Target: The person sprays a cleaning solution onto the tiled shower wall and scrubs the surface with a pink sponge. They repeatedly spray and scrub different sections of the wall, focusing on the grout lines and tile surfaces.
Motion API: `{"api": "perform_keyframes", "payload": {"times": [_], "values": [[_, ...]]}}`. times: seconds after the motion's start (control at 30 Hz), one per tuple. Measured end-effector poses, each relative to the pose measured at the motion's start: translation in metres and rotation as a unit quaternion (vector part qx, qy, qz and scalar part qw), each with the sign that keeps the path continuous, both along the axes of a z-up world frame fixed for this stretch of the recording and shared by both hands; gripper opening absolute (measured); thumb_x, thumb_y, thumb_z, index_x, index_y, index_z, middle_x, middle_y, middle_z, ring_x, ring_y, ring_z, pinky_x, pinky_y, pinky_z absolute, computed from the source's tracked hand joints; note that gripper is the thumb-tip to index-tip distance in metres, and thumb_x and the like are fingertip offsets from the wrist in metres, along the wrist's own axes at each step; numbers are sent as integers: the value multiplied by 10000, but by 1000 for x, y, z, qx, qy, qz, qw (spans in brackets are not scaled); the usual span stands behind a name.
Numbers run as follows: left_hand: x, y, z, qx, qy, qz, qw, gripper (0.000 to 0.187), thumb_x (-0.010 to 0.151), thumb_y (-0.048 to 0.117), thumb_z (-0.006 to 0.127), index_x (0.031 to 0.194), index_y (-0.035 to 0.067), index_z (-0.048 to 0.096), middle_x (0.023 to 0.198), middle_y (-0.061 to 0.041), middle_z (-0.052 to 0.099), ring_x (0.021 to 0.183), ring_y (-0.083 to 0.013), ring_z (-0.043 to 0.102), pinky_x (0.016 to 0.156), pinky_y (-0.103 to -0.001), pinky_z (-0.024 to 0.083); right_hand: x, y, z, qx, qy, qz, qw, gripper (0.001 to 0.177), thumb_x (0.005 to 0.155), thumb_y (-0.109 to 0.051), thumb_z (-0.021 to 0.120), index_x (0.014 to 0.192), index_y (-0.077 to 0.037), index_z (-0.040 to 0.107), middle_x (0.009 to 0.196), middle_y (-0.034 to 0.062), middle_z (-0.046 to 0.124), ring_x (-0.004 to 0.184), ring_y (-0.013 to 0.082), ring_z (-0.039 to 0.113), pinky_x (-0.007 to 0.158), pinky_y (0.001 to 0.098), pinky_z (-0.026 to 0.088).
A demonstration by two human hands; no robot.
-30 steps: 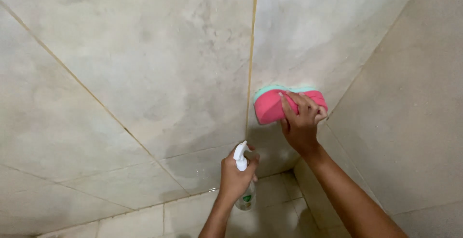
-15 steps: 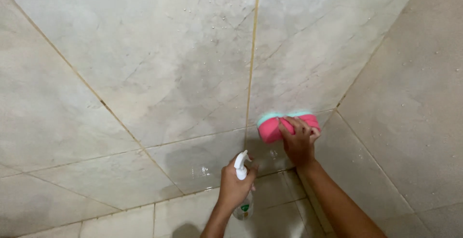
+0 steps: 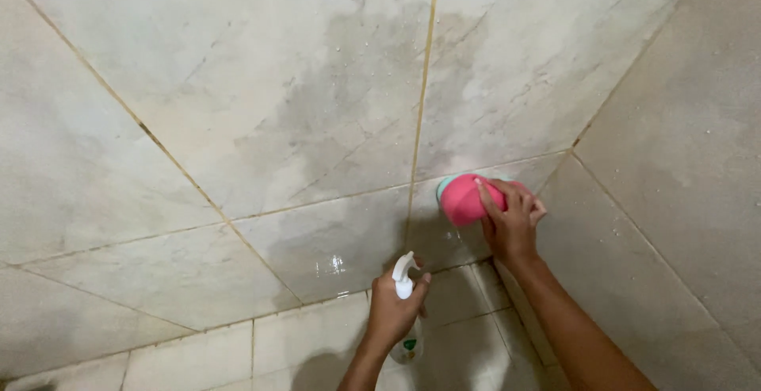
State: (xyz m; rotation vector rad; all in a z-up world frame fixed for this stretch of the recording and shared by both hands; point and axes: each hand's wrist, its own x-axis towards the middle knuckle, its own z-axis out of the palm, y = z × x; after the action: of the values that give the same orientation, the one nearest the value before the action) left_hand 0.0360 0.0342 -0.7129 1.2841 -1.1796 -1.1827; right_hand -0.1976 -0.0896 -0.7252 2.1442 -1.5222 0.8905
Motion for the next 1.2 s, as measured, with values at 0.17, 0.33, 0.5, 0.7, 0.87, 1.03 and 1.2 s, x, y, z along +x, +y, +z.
{"api": "perform_keyframes", "payload": {"times": [0.17,0.33,0.5,0.7,0.87,1.03,1.2], "values": [[-9,-7,-25,52,44,-19,998,264,912,133,723,1133,-9,694,575,-26,639,462,-115,610,448,-296,505,0,-3,44,-53,-50,9,997,744,827,-105,718,1538,-170,510,1461,100,529,1345,337,452,1087,549,252],[-11,-7,-6,47,87,-9,995,338,867,124,718,1179,20,640,631,2,665,478,-113,616,447,-315,520,5,-15,75,-112,-100,18,988,711,886,-77,690,1565,-58,480,1465,118,528,1353,306,450,1105,510,224],[0,-4,-18,72,-53,10,996,304,907,254,771,807,-27,708,545,-36,658,456,-124,658,465,-309,534,22,-16,74,-125,-144,38,981,663,986,-112,681,1605,-18,463,1499,105,513,1367,305,429,1112,488,212],[5,0,-4,13,-39,9,999,284,891,240,789,805,-8,680,529,-51,640,442,-133,636,448,-306,528,36,-27,51,-158,-122,42,979,658,921,-104,642,1554,-21,481,1507,156,480,1388,366,395,1125,521,198],[4,-2,2,32,8,11,999,228,862,172,753,1023,43,655,602,-46,656,456,-119,621,431,-306,510,47,-13,12,-126,-53,31,990,674,855,-112,630,1521,-89,531,1471,131,489,1377,345,424,1135,563,259],[1,-6,-13,-2,21,23,1000,234,876,136,759,1043,3,663,654,-59,668,471,-120,608,424,-312,501,40,3,-36,-78,39,53,995,583,866,-200,685,1434,-251,562,1449,37,507,1342,329,452,1047,585,300],[0,-1,-17,40,87,-8,995,249,879,108,744,1089,18,645,692,-52,653,495,-120,605,429,-310,507,29,10,-51,30,72,37,996,622,844,-177,656,1427,-372,559,1413,18,519,1256,311,482,1017,587,317]]}}
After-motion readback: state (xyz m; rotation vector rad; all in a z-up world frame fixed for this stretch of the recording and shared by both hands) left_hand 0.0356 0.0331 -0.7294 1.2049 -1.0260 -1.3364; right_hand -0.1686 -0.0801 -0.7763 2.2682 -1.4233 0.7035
